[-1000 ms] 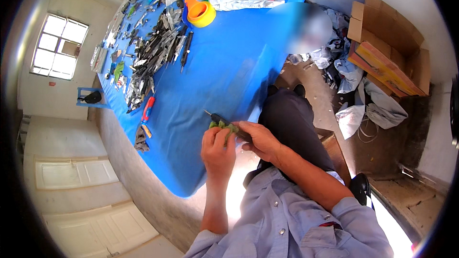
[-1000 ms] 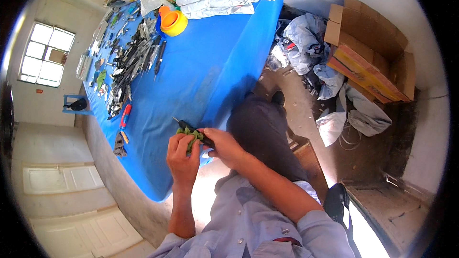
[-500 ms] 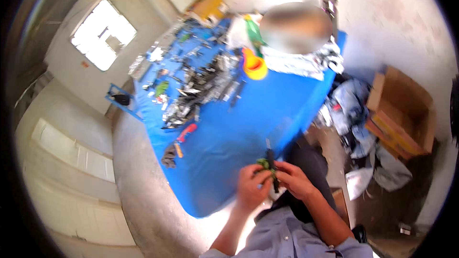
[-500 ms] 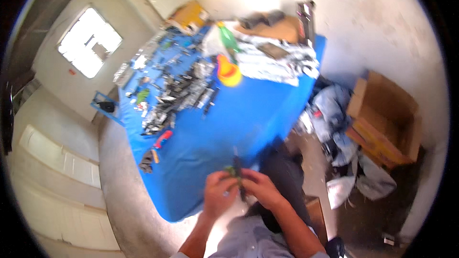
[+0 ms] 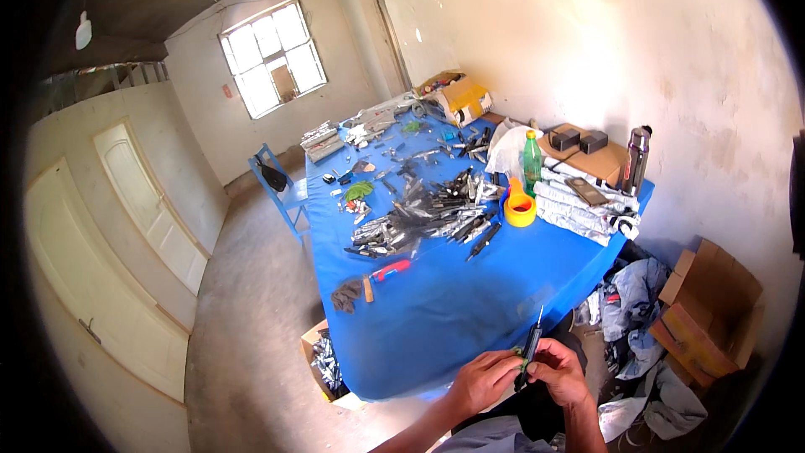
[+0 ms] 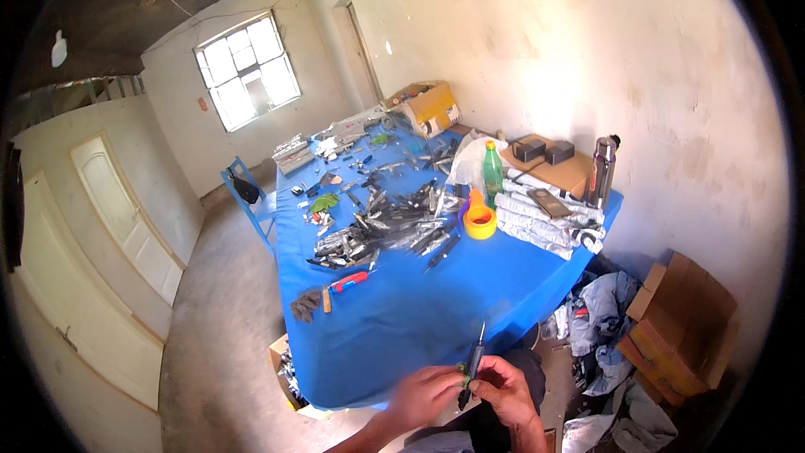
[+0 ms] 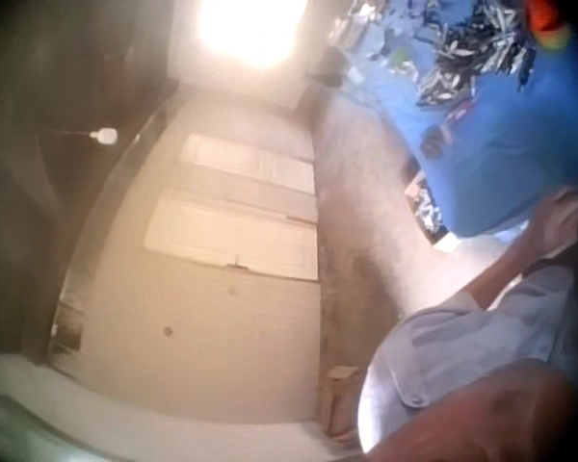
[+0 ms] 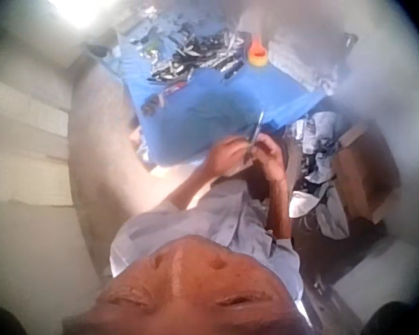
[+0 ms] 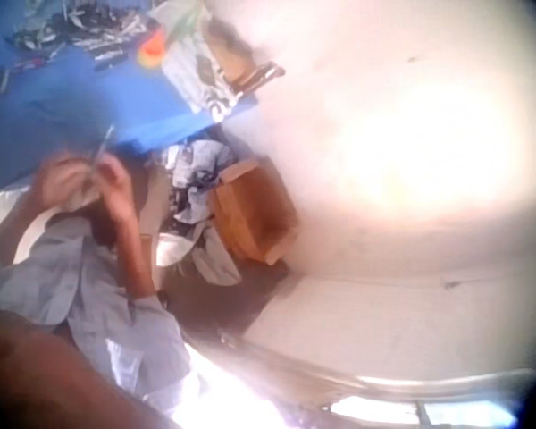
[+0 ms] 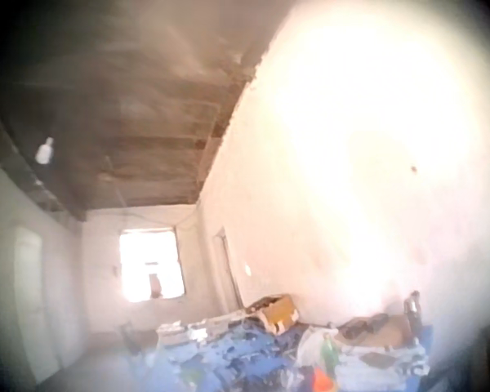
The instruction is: The person cleans metal blades with a cloth, wiping along each object's length multiple times while sitting at a blue table covered in metal parts.
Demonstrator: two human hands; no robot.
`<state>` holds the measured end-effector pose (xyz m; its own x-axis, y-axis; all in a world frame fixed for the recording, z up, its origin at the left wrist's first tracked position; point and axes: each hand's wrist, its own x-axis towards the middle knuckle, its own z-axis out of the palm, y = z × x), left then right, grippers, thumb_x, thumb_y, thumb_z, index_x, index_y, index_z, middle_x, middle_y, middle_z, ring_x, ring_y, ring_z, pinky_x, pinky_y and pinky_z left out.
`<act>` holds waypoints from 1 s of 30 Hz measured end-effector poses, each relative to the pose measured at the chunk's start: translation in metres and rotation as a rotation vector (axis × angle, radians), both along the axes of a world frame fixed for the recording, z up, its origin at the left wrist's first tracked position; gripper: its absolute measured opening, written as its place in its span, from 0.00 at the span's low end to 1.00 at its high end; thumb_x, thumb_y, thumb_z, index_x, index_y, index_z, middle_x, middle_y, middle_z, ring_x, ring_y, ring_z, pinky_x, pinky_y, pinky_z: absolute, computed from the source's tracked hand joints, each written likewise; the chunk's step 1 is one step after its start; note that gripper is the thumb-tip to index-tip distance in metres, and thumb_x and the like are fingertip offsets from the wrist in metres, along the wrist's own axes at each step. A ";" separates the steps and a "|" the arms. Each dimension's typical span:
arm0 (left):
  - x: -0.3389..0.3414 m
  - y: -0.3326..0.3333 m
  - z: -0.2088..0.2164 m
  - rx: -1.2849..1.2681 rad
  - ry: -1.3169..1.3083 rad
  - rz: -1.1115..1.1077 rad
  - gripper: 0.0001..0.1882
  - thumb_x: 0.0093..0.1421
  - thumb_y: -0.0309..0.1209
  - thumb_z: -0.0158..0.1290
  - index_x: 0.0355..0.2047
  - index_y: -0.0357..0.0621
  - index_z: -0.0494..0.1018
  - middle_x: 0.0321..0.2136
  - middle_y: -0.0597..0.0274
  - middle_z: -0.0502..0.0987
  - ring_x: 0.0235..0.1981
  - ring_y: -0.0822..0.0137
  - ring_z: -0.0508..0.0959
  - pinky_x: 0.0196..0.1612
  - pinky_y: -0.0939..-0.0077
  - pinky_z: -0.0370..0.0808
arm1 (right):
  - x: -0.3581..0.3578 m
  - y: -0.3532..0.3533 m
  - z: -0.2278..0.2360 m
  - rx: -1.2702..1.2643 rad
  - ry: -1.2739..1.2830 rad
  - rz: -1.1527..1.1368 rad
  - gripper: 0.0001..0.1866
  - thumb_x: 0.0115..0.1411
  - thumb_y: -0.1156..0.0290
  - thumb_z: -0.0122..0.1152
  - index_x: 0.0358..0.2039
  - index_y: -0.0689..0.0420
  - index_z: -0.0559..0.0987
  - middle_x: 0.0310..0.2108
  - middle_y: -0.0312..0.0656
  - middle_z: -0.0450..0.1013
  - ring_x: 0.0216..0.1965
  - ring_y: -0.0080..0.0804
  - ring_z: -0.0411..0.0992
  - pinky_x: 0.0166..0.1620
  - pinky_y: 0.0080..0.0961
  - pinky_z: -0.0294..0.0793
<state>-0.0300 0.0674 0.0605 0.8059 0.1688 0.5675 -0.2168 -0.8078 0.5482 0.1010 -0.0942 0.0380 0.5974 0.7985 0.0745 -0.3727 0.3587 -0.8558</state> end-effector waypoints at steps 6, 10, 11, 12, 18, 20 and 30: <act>-0.017 -0.011 0.019 -0.288 0.038 0.094 0.15 0.61 0.33 0.67 0.47 0.45 0.82 0.41 0.54 0.84 0.34 0.57 0.85 0.38 0.66 0.82 | -0.008 -0.003 0.012 -0.027 -0.157 0.041 0.16 0.63 0.87 0.66 0.51 0.63 0.79 0.42 0.39 0.80 0.39 0.27 0.80 0.42 0.28 0.86; -0.022 -0.006 0.010 -0.334 0.077 0.102 0.12 0.61 0.33 0.67 0.44 0.44 0.83 0.35 0.56 0.83 0.32 0.58 0.84 0.37 0.68 0.80 | -0.014 -0.001 0.011 -0.088 -0.293 0.049 0.17 0.65 0.89 0.62 0.52 0.62 0.78 0.42 0.40 0.80 0.42 0.27 0.80 0.43 0.29 0.86; -0.023 -0.005 0.007 -0.364 0.055 0.092 0.12 0.61 0.32 0.67 0.43 0.44 0.83 0.34 0.57 0.82 0.31 0.58 0.83 0.36 0.68 0.79 | -0.015 0.000 0.012 -0.100 -0.280 0.063 0.16 0.65 0.89 0.63 0.52 0.61 0.78 0.44 0.38 0.79 0.42 0.25 0.79 0.44 0.27 0.84; -0.023 -0.006 0.006 -0.392 0.034 0.078 0.11 0.61 0.32 0.67 0.43 0.44 0.83 0.33 0.57 0.82 0.31 0.58 0.83 0.36 0.68 0.79 | -0.016 -0.002 0.013 -0.112 -0.266 0.074 0.16 0.65 0.88 0.64 0.52 0.61 0.78 0.46 0.37 0.79 0.42 0.22 0.78 0.46 0.25 0.82; -0.018 -0.006 -0.001 -0.336 0.059 0.031 0.09 0.60 0.31 0.67 0.39 0.43 0.83 0.33 0.58 0.82 0.36 0.57 0.83 0.39 0.65 0.79 | -0.024 -0.014 0.023 -0.132 -0.246 0.043 0.12 0.68 0.83 0.63 0.51 0.64 0.77 0.65 0.43 0.70 0.46 0.23 0.77 0.50 0.27 0.82; -0.016 -0.005 0.001 -0.217 0.008 0.009 0.08 0.60 0.30 0.68 0.38 0.43 0.82 0.34 0.57 0.82 0.38 0.55 0.83 0.42 0.63 0.79 | -0.028 -0.022 0.025 -0.111 -0.257 -0.007 0.11 0.72 0.77 0.60 0.53 0.65 0.77 0.62 0.41 0.73 0.47 0.23 0.77 0.51 0.27 0.83; 0.039 -0.001 0.020 -0.028 -0.062 0.040 0.08 0.55 0.25 0.66 0.37 0.45 0.82 0.40 0.58 0.85 0.44 0.50 0.83 0.49 0.58 0.80 | 0.010 0.010 -0.026 -0.169 -0.374 -0.338 0.15 0.74 0.72 0.60 0.59 0.62 0.78 0.45 0.33 0.76 0.46 0.21 0.76 0.50 0.26 0.83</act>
